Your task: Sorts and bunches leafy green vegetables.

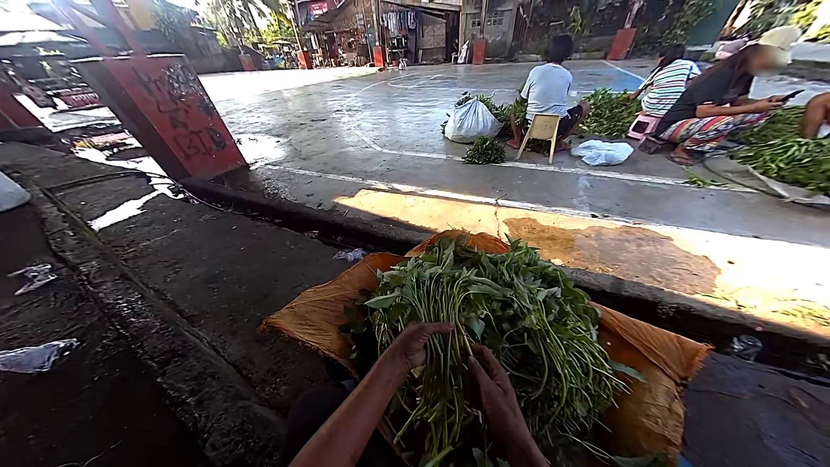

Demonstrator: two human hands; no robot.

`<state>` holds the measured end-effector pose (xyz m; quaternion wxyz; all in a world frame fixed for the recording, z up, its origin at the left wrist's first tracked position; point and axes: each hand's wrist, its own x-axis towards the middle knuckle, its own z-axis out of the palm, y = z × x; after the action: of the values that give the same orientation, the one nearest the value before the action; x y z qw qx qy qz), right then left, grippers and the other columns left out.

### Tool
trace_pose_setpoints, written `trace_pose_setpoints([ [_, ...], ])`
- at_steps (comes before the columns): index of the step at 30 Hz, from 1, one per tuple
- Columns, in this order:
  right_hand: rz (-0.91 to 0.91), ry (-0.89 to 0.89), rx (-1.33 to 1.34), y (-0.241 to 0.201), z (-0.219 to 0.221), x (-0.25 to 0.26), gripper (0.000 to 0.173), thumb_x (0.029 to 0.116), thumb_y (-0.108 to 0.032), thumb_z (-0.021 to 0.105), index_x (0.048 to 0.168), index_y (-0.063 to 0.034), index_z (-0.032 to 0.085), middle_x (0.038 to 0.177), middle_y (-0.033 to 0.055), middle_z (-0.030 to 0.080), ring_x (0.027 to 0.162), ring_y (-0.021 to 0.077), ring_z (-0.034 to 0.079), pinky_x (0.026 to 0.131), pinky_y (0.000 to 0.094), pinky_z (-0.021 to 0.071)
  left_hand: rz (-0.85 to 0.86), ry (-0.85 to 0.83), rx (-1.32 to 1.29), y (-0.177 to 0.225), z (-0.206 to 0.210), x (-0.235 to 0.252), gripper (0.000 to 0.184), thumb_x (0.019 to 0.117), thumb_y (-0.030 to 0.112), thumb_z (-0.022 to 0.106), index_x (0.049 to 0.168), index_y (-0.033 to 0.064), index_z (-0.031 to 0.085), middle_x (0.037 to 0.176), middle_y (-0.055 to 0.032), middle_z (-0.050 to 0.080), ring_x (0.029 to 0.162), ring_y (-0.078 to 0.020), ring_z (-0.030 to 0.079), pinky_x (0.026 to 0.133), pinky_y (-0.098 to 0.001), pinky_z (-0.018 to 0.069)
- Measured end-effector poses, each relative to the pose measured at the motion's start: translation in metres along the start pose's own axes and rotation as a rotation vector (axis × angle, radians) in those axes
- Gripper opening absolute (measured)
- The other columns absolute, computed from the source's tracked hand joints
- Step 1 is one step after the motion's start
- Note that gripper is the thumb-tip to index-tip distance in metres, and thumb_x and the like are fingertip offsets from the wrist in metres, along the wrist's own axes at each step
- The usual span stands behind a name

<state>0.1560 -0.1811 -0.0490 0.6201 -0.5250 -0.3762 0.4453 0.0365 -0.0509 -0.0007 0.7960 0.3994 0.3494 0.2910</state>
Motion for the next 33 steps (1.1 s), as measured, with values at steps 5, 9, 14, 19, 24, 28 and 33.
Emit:
trace_pose_setpoints([
  [5,-0.019,0.015,0.028,0.008,0.004,0.003,0.012,0.1032,-0.013,0.049,0.099,-0.0048,0.057,0.064,-0.0032,0.049,0.048,0.0055,0.044,0.047,0.0227,0.0410,0.029,0.101,-0.005,-0.004,0.007,0.001,0.013,0.0926,-0.008,0.064,0.105,-0.0036,0.064,0.090,-0.0124,0.073,0.082,-0.0188,0.072,0.079,-0.0317,0.0609],
  [9,0.032,-0.053,-0.466,0.031,-0.013,-0.018,0.024,0.0999,-0.020,0.051,0.101,0.0024,0.060,0.074,0.0065,0.056,0.064,0.0162,0.057,0.064,0.0364,0.0509,0.122,0.394,-0.018,0.003,0.002,0.010,0.029,0.0870,-0.005,0.074,0.114,-0.0053,0.063,0.100,-0.0145,0.073,0.089,-0.0202,0.070,0.082,-0.0345,0.0580],
  [14,0.390,-0.297,-1.082,0.031,-0.058,-0.047,0.049,0.1013,-0.018,0.060,0.146,0.0009,0.052,0.142,0.0314,0.053,0.122,0.0514,0.059,0.102,0.0661,0.0459,0.270,0.422,0.146,0.010,-0.007,0.008,0.071,0.0789,-0.007,0.081,0.139,-0.0033,0.045,0.122,-0.0185,0.064,0.109,-0.0216,0.066,0.094,-0.0358,0.0556],
  [19,-0.291,0.205,-0.783,-0.018,-0.043,-0.009,0.044,0.1022,-0.011,0.052,0.143,0.0032,0.054,0.127,0.0215,0.066,0.101,0.0306,0.071,0.088,0.0457,0.0591,0.198,0.156,0.480,-0.032,0.023,-0.015,0.097,0.0687,0.003,0.090,0.146,-0.0075,0.032,0.131,-0.0185,0.059,0.119,-0.0154,0.063,0.102,-0.0294,0.0529],
  [24,-0.222,0.177,-0.682,-0.060,-0.021,0.018,0.035,0.1054,-0.013,0.048,0.130,0.0047,0.065,0.123,0.0202,0.070,0.116,0.0287,0.067,0.105,0.0436,0.0502,0.152,-0.144,0.509,-0.047,0.024,-0.020,0.079,0.0705,0.000,0.087,0.137,-0.0054,0.044,0.120,-0.0099,0.066,0.111,-0.0105,0.066,0.098,-0.0280,0.0553],
  [28,-0.192,0.035,-0.484,-0.032,-0.025,0.023,0.047,0.1064,-0.013,0.044,0.150,0.0045,0.046,0.149,0.0229,0.052,0.137,0.0263,0.054,0.115,0.0376,0.0420,0.108,-0.064,0.327,-0.042,0.023,-0.019,0.073,0.0710,-0.009,0.083,0.133,-0.0026,0.045,0.113,-0.0085,0.069,0.103,-0.0128,0.069,0.090,-0.0305,0.0597],
  [33,-0.119,0.022,-0.363,0.020,-0.019,-0.002,0.075,0.0927,-0.037,0.067,0.147,0.0067,0.040,0.133,0.0207,0.061,0.116,0.0223,0.065,0.097,0.0379,0.0557,0.152,0.125,0.085,-0.035,0.022,-0.007,0.048,0.0797,-0.009,0.077,0.122,-0.0046,0.056,0.104,-0.0127,0.071,0.096,-0.0180,0.071,0.088,-0.0329,0.0599],
])
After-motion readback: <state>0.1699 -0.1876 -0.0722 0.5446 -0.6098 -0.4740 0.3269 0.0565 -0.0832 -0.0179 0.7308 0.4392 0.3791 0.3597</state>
